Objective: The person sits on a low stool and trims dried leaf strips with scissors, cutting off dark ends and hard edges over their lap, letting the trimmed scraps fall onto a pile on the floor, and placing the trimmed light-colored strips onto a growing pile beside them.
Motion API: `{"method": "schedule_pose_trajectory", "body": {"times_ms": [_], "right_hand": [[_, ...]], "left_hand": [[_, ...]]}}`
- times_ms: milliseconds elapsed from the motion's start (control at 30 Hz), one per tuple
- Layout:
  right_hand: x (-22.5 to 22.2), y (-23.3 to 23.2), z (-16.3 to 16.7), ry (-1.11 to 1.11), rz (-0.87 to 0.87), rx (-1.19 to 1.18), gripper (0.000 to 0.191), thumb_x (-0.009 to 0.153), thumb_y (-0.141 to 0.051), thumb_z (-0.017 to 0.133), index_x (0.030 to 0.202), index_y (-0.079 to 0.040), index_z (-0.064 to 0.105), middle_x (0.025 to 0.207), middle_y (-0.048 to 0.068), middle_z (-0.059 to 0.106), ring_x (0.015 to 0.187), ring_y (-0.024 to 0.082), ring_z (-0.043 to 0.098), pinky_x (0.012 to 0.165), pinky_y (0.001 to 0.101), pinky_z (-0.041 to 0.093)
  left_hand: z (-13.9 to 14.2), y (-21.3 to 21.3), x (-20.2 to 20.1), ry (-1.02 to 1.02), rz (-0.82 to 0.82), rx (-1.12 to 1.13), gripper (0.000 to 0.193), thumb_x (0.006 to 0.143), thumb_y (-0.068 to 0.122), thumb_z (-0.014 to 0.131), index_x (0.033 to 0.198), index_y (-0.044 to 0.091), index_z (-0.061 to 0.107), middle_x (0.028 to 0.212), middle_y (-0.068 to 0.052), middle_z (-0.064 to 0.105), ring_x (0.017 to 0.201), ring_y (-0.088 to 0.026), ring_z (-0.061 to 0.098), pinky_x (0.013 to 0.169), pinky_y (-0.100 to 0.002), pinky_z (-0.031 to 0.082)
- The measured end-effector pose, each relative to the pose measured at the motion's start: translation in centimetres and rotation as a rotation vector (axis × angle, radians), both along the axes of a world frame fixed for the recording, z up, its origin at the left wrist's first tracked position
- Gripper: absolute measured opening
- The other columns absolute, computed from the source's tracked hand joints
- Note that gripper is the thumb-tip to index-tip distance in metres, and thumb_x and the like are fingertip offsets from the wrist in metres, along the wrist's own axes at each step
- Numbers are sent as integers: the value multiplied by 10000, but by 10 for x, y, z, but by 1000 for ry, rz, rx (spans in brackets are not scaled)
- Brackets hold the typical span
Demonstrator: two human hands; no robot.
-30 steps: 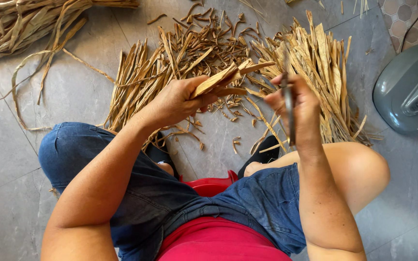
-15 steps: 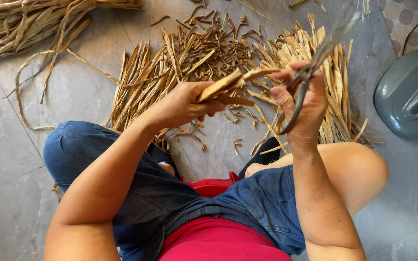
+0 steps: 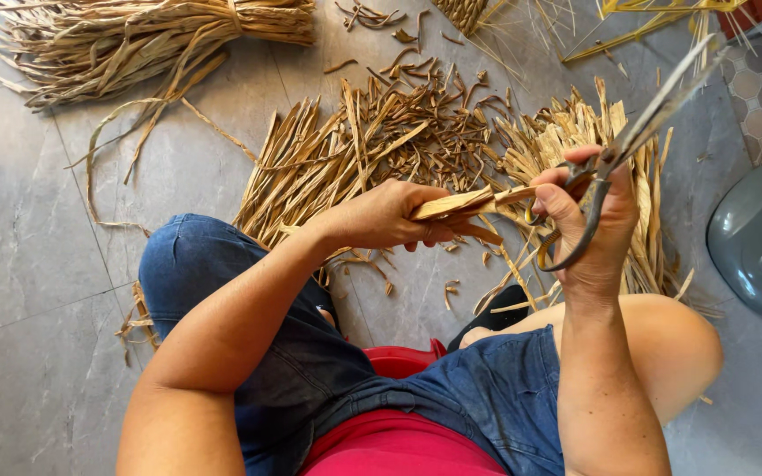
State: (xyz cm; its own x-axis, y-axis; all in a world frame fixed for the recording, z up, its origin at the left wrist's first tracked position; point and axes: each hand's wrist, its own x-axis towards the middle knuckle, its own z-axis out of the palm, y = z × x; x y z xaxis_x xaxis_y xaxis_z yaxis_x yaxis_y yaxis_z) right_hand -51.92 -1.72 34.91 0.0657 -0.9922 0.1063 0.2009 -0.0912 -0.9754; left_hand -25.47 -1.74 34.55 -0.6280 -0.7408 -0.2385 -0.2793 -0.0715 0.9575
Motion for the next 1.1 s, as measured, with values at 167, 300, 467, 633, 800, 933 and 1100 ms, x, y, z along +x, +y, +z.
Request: {"method": "schedule_pose_trajectory", "body": {"times_ms": [167,300,467,633,800,933,1100], "right_hand": [[9,3,-1,85,48,7,386,962,54,774,1277,-73,590,1020,39,698,926,102,659,852,228,538],[16,2,1,177,49,-51,370,976,62,767,1265,-76,582,1029,37,703,960,101,668,888,228,545],[13,-1,7,240,-26,-132,360,990,46,763,1276,-75,579,1026,52,715,913,102,670,821,247,563],[17,2,1,243,38,-101,369,979,39,758,1282,-70,577,1004,57,719,896,113,674,805,248,565],[20,5,-1,182,56,-106,395,1015,14,766,1336,-64,549,1150,103,722,1050,140,696,918,262,586],[17,-2,15,-21,-16,-19,479,956,-91,812,1319,-91,500,1241,121,730,1081,157,711,830,272,573],[49,10,9,-94,108,156,643,796,-206,875,1296,-100,485,1139,65,709,957,125,699,838,241,595]], "left_hand": [[2,0,-4,-5,-26,11,271,954,302,696,1166,134,712,783,23,702,659,-70,648,582,-256,564],[6,-2,-6,6,-17,20,288,965,320,685,1193,147,713,782,19,690,676,-58,651,583,-255,576],[6,-4,-8,-33,39,51,297,964,342,680,1192,154,715,758,24,699,629,-68,645,564,-256,560],[3,-2,-9,2,23,53,322,960,347,675,1222,161,700,747,22,684,615,-66,630,543,-257,551],[-5,-2,-11,-19,62,41,311,971,346,663,1221,167,709,750,21,690,611,-59,621,537,-248,535],[-15,-5,-9,128,244,-247,514,970,292,772,1401,136,540,1001,-53,709,824,-175,657,695,-331,553],[-25,-3,-12,28,267,-381,1046,840,113,781,1647,176,117,1044,-165,746,942,-320,768,817,-411,588]]}}
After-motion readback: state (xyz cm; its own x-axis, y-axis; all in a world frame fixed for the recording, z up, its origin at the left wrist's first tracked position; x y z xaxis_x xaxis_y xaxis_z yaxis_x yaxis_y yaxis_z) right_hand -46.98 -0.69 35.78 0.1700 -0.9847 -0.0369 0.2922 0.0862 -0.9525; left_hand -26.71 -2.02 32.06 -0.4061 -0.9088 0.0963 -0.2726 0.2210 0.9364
